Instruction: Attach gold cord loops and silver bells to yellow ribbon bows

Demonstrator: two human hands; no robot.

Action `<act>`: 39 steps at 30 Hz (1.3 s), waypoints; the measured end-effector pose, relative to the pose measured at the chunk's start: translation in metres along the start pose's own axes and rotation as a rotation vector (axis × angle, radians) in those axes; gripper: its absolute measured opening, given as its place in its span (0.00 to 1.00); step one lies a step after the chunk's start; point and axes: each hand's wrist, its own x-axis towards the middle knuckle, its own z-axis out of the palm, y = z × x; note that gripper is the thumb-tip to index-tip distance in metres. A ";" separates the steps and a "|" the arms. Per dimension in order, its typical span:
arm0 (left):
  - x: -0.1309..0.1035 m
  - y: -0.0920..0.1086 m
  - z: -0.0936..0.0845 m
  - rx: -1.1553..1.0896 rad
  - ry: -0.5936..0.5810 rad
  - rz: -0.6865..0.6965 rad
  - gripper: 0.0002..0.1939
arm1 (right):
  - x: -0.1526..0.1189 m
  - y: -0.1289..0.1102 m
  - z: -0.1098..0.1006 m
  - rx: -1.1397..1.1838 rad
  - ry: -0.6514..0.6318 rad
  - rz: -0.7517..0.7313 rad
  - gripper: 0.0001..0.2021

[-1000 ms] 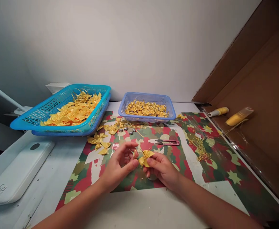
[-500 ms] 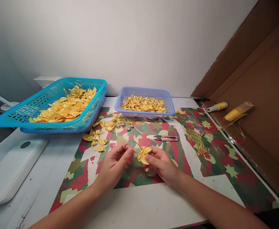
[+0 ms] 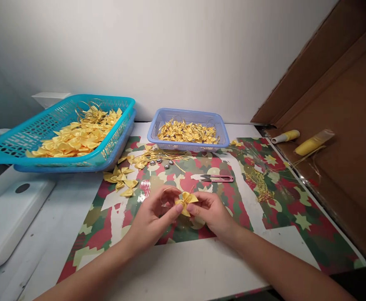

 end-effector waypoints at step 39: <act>0.002 0.002 -0.001 0.001 0.025 -0.073 0.17 | -0.015 -0.061 -0.058 -1.038 0.057 -0.075 0.06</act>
